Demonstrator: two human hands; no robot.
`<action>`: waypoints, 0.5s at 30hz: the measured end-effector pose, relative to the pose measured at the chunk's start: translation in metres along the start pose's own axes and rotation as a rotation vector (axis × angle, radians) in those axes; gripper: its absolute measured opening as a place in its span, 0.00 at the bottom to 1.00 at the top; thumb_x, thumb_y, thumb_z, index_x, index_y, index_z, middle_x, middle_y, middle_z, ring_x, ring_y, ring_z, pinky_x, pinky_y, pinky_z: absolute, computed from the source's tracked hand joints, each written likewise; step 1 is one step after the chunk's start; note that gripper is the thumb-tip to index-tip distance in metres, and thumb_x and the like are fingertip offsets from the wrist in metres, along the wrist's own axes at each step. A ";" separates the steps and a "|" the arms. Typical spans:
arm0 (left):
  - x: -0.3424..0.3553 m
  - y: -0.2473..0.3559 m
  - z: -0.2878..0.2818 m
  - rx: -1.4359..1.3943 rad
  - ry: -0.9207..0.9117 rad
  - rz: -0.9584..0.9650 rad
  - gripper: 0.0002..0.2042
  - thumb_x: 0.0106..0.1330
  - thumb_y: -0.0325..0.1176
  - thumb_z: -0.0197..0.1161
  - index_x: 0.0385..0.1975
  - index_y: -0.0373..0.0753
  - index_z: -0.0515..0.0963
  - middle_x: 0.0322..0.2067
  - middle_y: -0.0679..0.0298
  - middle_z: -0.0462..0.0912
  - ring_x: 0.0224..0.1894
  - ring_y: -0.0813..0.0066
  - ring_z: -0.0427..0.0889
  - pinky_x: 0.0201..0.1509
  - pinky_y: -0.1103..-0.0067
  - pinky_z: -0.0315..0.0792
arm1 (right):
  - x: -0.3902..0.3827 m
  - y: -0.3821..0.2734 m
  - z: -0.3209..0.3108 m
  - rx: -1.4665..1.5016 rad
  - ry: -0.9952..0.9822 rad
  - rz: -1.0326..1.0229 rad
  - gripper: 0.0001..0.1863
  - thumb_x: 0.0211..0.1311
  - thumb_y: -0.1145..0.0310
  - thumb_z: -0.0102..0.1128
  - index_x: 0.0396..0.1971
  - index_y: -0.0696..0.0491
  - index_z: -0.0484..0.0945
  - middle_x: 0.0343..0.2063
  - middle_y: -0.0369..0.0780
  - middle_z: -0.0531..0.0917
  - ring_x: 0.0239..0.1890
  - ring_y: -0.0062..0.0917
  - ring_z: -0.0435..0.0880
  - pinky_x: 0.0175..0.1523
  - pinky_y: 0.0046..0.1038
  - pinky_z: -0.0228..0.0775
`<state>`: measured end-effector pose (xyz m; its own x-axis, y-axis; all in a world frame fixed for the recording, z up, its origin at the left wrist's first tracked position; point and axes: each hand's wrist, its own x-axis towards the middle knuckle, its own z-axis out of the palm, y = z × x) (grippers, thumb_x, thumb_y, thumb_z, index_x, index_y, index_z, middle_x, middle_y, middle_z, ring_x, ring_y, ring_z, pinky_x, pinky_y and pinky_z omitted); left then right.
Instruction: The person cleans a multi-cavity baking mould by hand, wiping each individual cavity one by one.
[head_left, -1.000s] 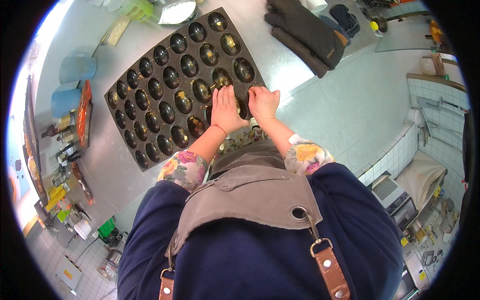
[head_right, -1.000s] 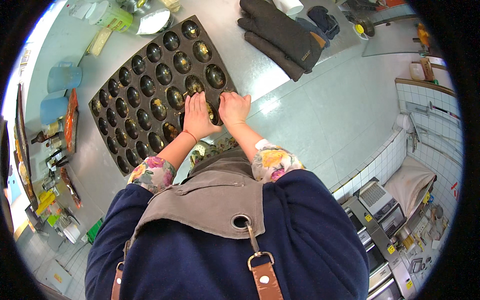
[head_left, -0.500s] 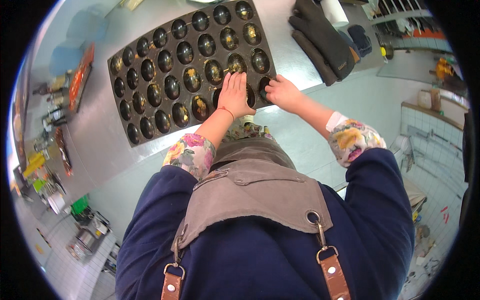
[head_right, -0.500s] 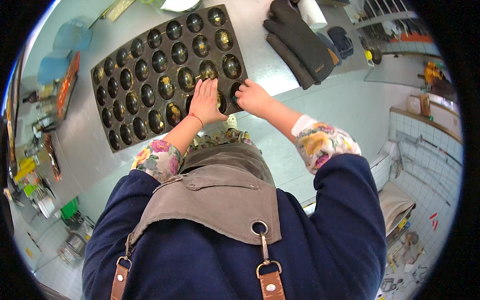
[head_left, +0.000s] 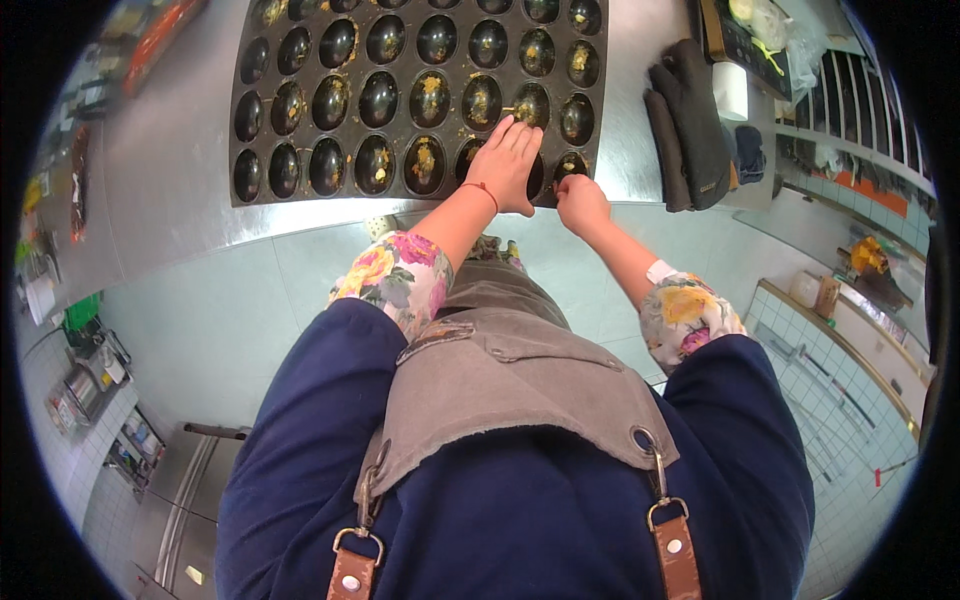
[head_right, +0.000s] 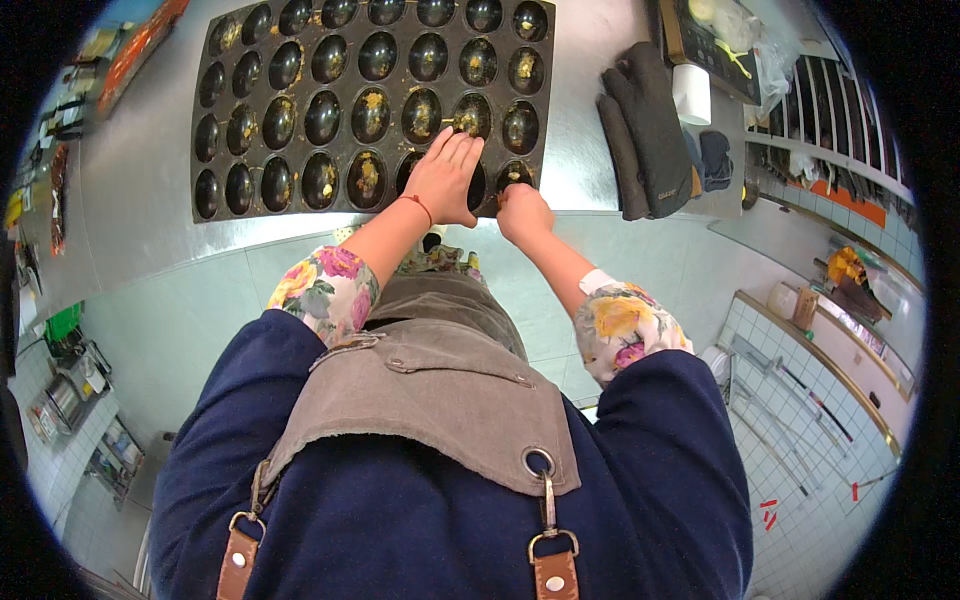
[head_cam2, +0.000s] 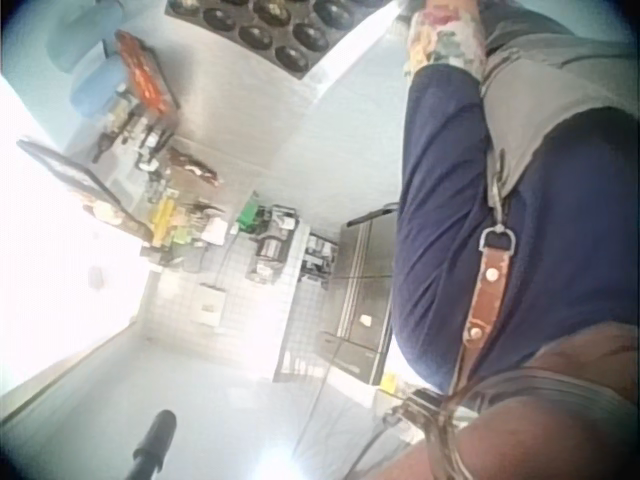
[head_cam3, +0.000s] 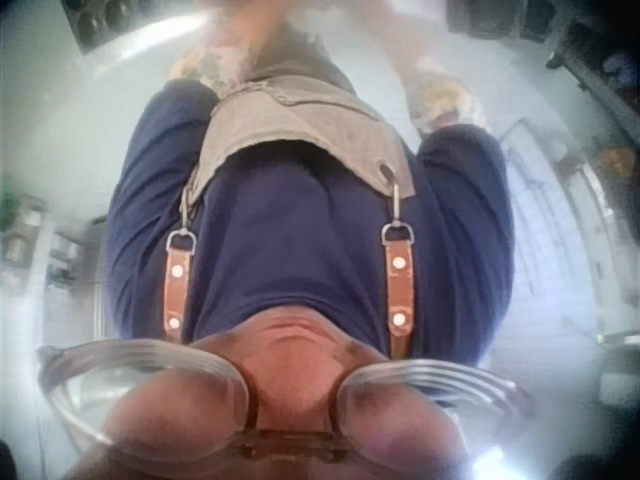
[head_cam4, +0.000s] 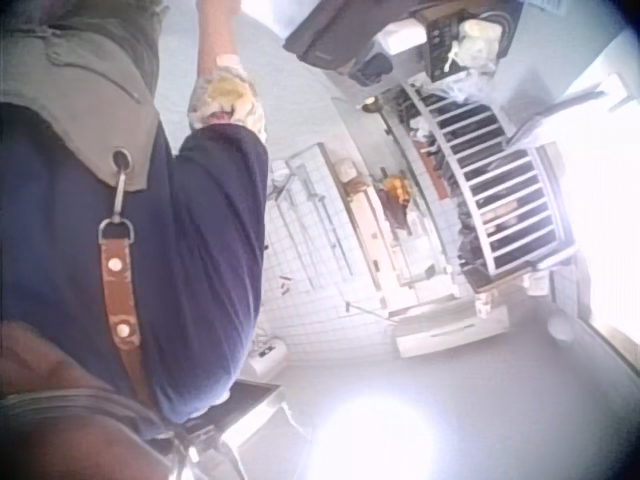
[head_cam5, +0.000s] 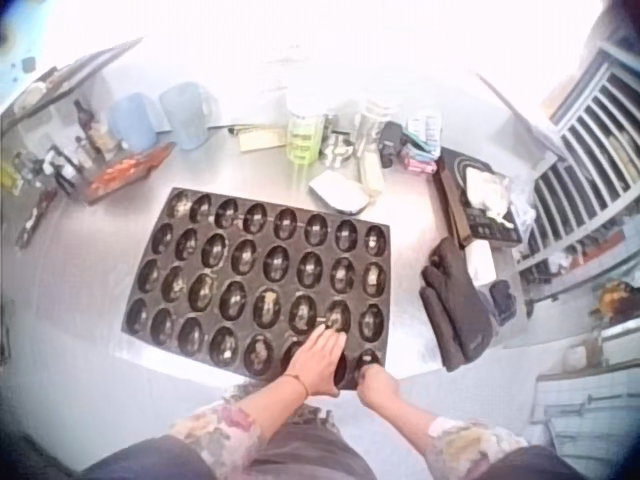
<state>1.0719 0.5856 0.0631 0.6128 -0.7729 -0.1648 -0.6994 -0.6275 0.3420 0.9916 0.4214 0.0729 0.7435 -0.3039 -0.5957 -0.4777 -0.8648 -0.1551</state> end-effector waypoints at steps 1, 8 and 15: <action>0.000 0.003 0.000 0.002 0.000 0.009 0.59 0.37 0.57 0.76 0.69 0.29 0.56 0.65 0.51 0.67 0.72 0.60 0.59 0.81 0.66 0.39 | 0.001 0.001 0.011 0.213 0.063 0.097 0.09 0.58 0.72 0.60 0.37 0.54 0.85 0.36 0.46 0.86 0.39 0.41 0.86 0.44 0.41 0.78; -0.003 -0.001 -0.001 -0.019 0.007 0.029 0.59 0.37 0.57 0.75 0.68 0.27 0.57 0.63 0.51 0.68 0.71 0.60 0.61 0.81 0.67 0.38 | 0.013 0.035 0.022 0.200 0.078 -0.145 0.12 0.62 0.72 0.58 0.42 0.52 0.86 0.40 0.41 0.85 0.42 0.40 0.85 0.47 0.38 0.77; -0.004 -0.005 0.010 -0.004 0.027 0.029 0.58 0.38 0.57 0.75 0.69 0.29 0.56 0.65 0.51 0.66 0.73 0.61 0.58 0.81 0.67 0.38 | 0.000 0.014 -0.050 -1.086 0.002 -0.975 0.08 0.52 0.64 0.61 0.30 0.44 0.88 0.39 0.34 0.77 0.44 0.27 0.77 0.45 0.32 0.68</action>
<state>1.0690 0.5910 0.0528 0.6021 -0.7878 -0.1299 -0.7155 -0.6045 0.3501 1.0085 0.3889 0.1100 0.5600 0.5676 -0.6035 0.7863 -0.5936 0.1713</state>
